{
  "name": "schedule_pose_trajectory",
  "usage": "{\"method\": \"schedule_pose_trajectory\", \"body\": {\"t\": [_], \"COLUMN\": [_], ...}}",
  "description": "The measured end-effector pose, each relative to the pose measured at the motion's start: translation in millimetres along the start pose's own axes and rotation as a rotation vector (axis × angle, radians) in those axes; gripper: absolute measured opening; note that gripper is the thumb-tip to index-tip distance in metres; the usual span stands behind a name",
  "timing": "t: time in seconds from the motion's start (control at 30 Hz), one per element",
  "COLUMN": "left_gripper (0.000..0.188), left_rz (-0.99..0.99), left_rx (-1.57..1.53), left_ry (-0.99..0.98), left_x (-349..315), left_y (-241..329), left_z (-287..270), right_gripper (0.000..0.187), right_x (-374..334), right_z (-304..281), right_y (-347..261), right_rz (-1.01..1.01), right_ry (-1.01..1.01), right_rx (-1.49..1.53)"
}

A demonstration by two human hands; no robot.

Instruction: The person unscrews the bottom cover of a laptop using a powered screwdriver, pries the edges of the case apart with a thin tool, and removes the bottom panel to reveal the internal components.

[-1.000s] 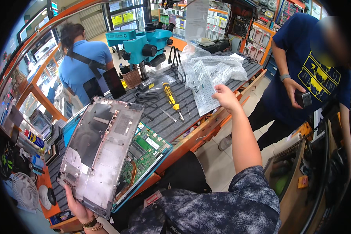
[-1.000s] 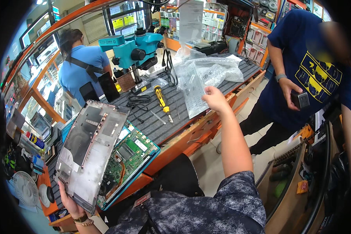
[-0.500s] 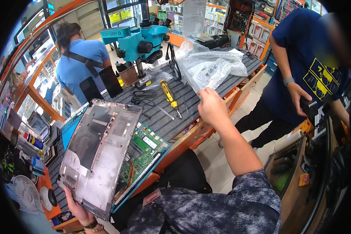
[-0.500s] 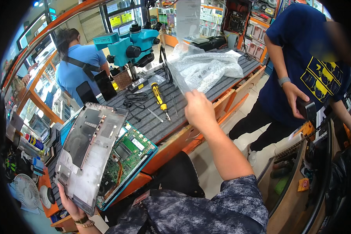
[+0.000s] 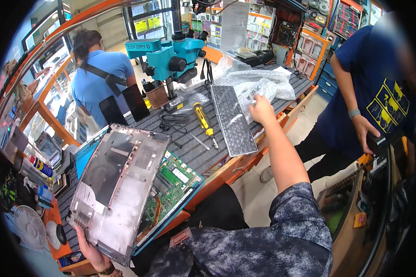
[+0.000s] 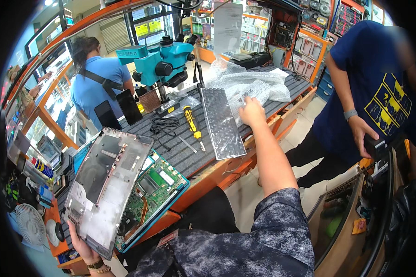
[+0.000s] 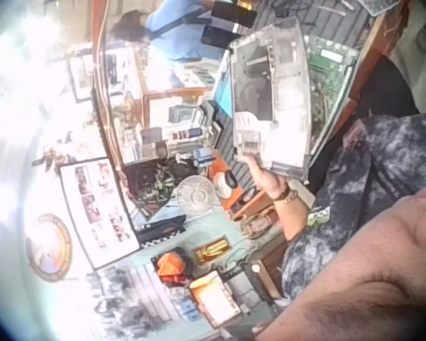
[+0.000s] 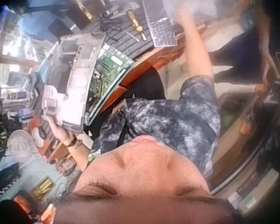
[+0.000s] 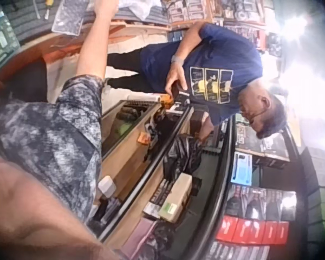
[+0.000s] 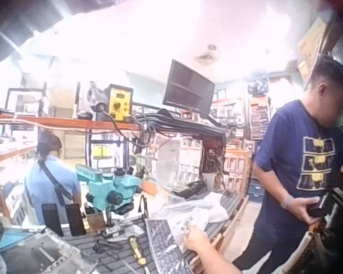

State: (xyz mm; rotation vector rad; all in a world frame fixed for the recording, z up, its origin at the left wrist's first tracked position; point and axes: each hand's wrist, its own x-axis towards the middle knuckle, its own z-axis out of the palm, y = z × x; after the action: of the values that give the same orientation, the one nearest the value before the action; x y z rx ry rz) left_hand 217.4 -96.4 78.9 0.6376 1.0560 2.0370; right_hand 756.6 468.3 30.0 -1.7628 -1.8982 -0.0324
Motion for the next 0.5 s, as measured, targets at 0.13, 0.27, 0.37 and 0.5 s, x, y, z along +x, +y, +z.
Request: {"method": "schedule_pose_trajectory", "body": {"t": [0.13,0.27,0.37,0.5], "left_gripper": [0.06,0.06,0.061,0.061], "left_rz": [-0.008,0.002,0.009,0.004], "left_rx": [-0.023,0.001,0.008,0.001], "left_ry": [0.029,0.028,0.038,-0.004], "left_x": [1,4,8,27], "left_y": [0,2,2,-12], "left_z": [-10,-17,-16,-3], "right_gripper": [0.079,0.083,0.075,0.059], "right_x": [6,17,50,92], "right_z": [-13,-14,8,19], "right_y": [-2,-7,10,80], "right_rz": [0.379,0.505,0.518,0.457], "right_ry": [0.035,0.022,-0.047,0.053], "right_rx": [-0.058,0.007,0.065,0.068]}}
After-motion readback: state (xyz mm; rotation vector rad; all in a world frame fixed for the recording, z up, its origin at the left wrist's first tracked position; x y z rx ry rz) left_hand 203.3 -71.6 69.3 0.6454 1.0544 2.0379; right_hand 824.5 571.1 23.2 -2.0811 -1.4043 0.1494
